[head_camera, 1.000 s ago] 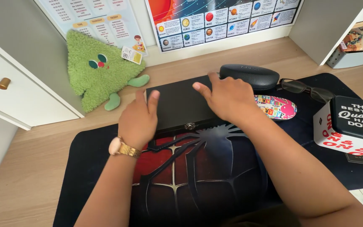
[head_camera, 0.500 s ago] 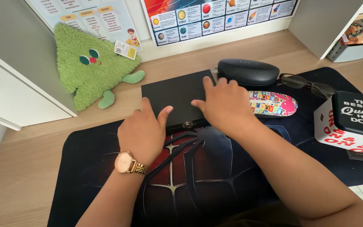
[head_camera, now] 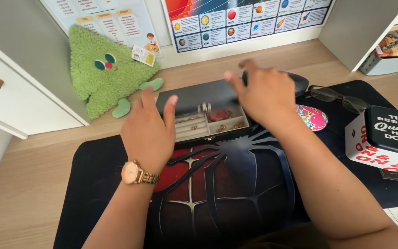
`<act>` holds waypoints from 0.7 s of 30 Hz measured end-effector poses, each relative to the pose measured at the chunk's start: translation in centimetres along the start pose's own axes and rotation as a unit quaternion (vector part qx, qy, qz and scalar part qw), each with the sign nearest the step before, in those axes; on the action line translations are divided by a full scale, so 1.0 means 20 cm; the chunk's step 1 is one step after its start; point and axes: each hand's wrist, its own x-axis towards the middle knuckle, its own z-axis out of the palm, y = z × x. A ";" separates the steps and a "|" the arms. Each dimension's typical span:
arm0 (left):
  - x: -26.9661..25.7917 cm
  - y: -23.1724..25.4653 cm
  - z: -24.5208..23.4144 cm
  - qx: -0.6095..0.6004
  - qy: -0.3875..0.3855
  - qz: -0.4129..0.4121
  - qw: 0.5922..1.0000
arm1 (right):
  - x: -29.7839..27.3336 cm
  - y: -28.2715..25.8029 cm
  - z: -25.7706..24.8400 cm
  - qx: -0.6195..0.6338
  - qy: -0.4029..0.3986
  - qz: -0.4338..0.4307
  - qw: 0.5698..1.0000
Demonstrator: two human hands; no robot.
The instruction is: The person opens a jewelry box on the desk, puts rings onto their fingers, and fastens a wristwatch onto their wrist. They later take the watch off, place it back into its storage box, and handle a sunglasses case and eyeglasses on the desk.
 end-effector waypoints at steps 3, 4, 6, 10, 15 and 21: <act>0.02 -0.04 0.02 -0.096 0.064 0.026 0.993 | 0.02 0.01 0.01 0.095 0.052 0.019 0.994; 0.03 -0.05 0.04 -0.123 0.068 0.023 0.990 | 0.02 0.01 0.02 0.118 0.067 0.002 0.991; 0.03 -0.08 0.08 -0.166 0.078 0.030 0.983 | 0.01 0.02 0.05 0.163 0.096 -0.034 0.981; 0.05 -0.15 0.19 -0.224 0.068 0.041 0.971 | 0.03 0.03 0.17 0.154 0.157 -0.124 0.968; 0.09 -0.23 0.34 -0.273 0.040 0.087 0.957 | 0.07 0.09 0.36 0.254 0.104 -0.107 0.955; 0.07 -0.25 0.43 -0.261 -0.055 0.022 0.964 | 0.09 0.11 0.51 0.234 0.075 -0.133 0.960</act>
